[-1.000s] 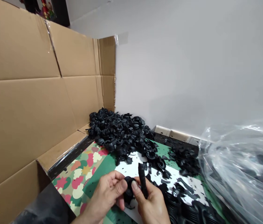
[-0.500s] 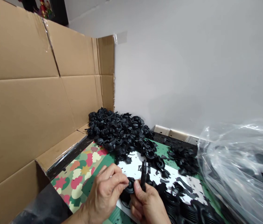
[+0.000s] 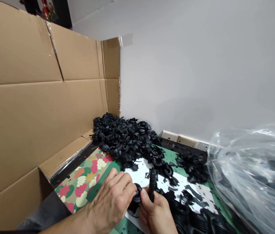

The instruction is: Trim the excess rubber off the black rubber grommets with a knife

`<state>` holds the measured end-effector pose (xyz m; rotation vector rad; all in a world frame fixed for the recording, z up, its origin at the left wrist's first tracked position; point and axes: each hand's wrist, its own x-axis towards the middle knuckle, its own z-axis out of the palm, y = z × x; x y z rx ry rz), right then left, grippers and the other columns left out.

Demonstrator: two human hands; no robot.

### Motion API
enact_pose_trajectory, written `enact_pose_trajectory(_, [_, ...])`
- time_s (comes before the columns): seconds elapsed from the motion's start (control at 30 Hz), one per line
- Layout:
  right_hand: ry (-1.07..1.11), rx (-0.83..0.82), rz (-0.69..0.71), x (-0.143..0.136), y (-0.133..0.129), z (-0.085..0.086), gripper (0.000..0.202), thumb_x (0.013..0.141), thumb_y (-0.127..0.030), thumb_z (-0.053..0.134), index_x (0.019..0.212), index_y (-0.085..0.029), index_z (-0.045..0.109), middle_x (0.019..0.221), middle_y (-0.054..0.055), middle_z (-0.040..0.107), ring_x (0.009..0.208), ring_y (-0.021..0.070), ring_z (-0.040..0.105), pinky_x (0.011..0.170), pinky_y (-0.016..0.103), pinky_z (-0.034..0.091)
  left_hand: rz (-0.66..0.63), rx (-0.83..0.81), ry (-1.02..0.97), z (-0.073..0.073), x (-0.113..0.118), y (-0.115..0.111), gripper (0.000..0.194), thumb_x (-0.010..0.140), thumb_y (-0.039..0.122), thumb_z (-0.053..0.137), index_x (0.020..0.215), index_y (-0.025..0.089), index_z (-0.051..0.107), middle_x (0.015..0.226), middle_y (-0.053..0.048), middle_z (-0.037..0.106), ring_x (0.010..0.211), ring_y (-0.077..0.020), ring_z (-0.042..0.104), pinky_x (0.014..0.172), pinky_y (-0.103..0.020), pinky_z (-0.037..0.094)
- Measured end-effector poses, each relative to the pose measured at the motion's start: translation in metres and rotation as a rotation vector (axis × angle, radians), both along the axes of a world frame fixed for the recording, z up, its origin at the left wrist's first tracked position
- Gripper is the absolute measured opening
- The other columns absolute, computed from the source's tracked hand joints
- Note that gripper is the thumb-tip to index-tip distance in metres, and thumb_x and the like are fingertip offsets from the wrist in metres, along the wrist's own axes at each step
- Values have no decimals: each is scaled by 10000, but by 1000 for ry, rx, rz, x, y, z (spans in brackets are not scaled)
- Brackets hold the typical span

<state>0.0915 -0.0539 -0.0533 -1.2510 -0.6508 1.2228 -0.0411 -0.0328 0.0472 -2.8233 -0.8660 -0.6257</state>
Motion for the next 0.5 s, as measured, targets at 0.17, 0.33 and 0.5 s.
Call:
enact_pose_trajectory(0.17, [11,17,34,-4,-2,10,442,566,-584,725,565,-186,533,470,-27,469,495,142,461,444,246,344,-77,152,193,1,2,1,270,854,4,358,723,151,541,692,-52,542,617,-200,448,616,-353,298])
enact_pose_trajectory(0.33, [6,17,51,-3,-6,20,466,541,-579,763,551,-165,551,512,-15,502,505,132,448,445,240,342,-190,298,261,5,6,4,310,820,-17,344,636,160,521,602,-53,504,553,-191,419,566,-344,304])
enact_pose_trajectory(0.5, [81,56,77,2,-8,16,456,623,-600,719,619,-174,556,442,-82,367,411,83,326,392,221,268,-167,180,96,2,5,11,265,841,25,356,677,170,505,629,-38,517,577,-180,425,553,-325,311])
